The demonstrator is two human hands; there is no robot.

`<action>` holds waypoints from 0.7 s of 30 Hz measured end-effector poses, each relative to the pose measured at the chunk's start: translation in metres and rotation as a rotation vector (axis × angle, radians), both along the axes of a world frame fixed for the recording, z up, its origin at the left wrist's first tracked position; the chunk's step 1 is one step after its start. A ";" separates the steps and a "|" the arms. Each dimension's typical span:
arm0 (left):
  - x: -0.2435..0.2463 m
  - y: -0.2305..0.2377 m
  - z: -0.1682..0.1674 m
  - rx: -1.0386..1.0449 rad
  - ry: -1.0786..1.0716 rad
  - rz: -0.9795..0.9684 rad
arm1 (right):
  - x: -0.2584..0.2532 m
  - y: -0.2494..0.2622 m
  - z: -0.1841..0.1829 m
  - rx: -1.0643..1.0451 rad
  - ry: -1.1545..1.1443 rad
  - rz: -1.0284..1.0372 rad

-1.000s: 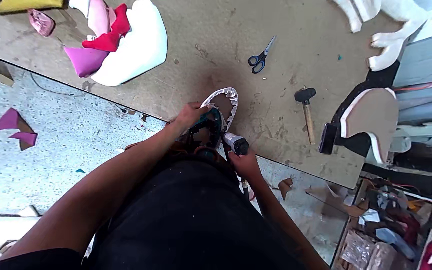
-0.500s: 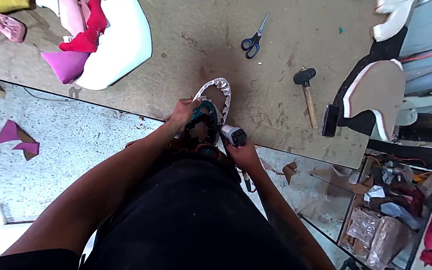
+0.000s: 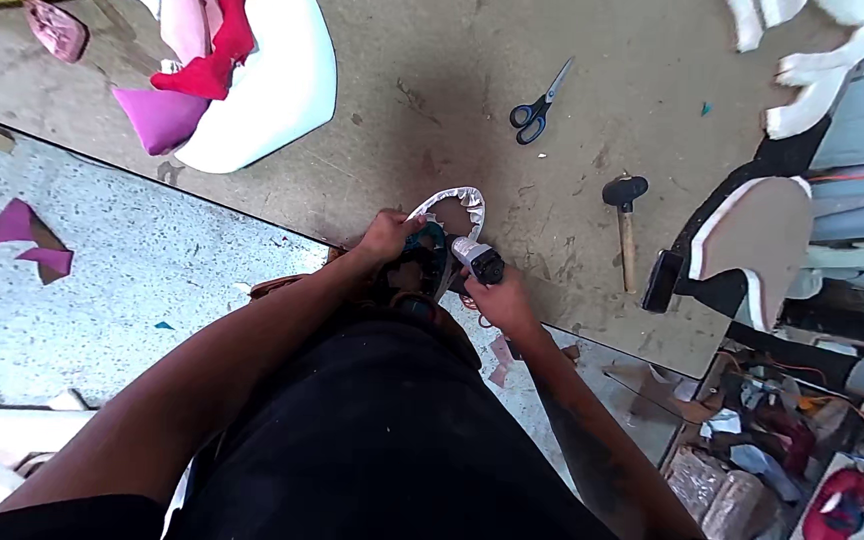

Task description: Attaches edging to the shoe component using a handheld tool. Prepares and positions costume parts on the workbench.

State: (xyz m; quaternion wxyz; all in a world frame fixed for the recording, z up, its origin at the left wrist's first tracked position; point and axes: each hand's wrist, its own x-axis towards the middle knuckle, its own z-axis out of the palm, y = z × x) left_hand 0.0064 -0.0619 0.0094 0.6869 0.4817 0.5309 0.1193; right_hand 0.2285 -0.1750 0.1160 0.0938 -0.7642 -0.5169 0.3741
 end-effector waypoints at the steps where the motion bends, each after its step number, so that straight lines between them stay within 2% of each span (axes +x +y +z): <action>1: 0.000 0.001 0.000 -0.010 0.005 -0.004 | 0.000 0.002 0.000 -0.012 0.003 -0.001; 11: 0.001 0.005 -0.005 0.022 0.039 -0.032 | 0.005 0.014 0.004 -0.112 0.007 -0.019; 14: -0.002 0.011 0.006 0.113 0.153 -0.185 | 0.008 0.020 0.013 -0.094 -0.005 0.019; 17: -0.014 0.016 0.028 0.291 0.379 -0.370 | 0.015 0.032 0.019 -0.018 0.020 0.129; 21: -0.013 0.023 0.036 0.324 0.551 -0.539 | 0.020 0.059 0.023 0.007 -0.022 0.303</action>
